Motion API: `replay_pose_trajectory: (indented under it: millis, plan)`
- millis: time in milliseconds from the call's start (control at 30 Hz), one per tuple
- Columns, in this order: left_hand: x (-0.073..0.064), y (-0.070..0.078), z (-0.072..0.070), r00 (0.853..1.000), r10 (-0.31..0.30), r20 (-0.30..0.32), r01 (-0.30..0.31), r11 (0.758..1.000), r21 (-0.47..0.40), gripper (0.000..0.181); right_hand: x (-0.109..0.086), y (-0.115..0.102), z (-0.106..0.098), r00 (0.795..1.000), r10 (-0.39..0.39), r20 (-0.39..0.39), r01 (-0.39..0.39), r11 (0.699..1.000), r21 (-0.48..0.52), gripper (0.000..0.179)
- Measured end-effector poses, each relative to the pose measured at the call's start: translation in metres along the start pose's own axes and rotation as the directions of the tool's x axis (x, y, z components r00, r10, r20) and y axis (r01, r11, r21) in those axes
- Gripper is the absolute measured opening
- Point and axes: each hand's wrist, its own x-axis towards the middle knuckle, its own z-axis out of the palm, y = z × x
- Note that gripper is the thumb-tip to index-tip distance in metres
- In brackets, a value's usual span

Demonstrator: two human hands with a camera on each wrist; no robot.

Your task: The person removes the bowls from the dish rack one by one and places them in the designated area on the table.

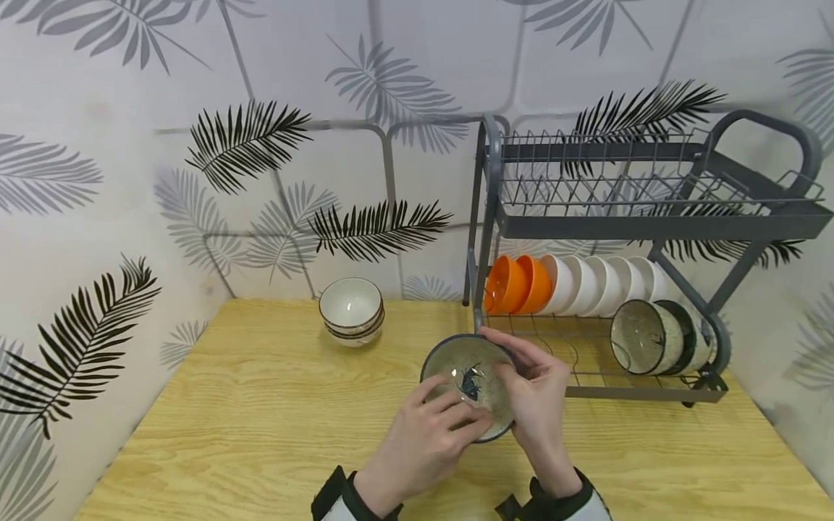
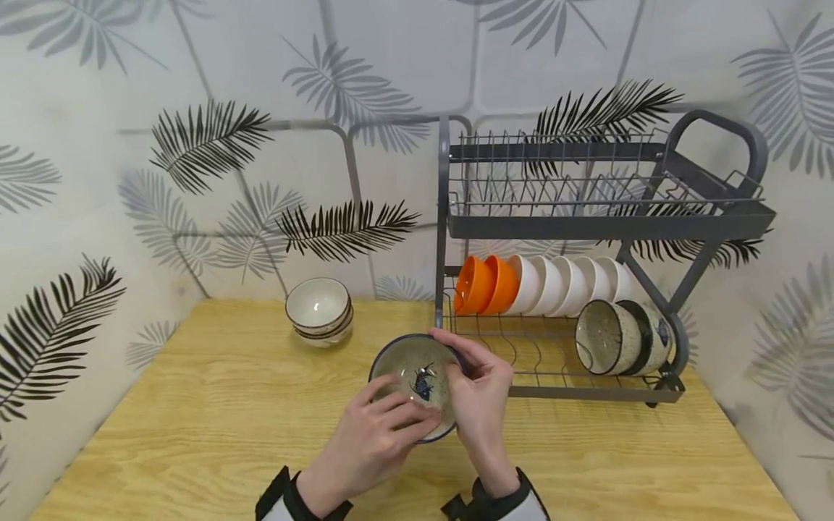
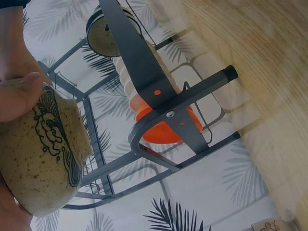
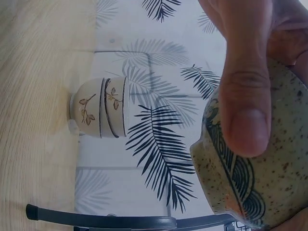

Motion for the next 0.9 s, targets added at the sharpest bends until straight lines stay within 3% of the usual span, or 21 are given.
replay_pose_trajectory:
  millis: [233,400,900]
  plan:
    - [0.0,-0.006,-0.004,0.998,0.015,-0.065,-0.016,1.0,-0.011,0.022,-0.001,-0.001,0.0,0.999,-0.007,0.032,0.008,1.0,-0.024,0.04]
    - [-0.003,-0.01,-0.008,0.998,0.007,-0.06,-0.01,0.999,-0.053,0.015,0.0,-0.001,-0.001,0.998,0.016,0.054,-0.013,0.998,-0.055,0.04]
    - [-0.005,-0.021,-0.022,0.997,-0.047,-0.055,0.037,0.984,-0.172,0.009,0.0,-0.003,-0.003,0.985,-0.012,0.171,0.011,1.0,0.009,0.024]
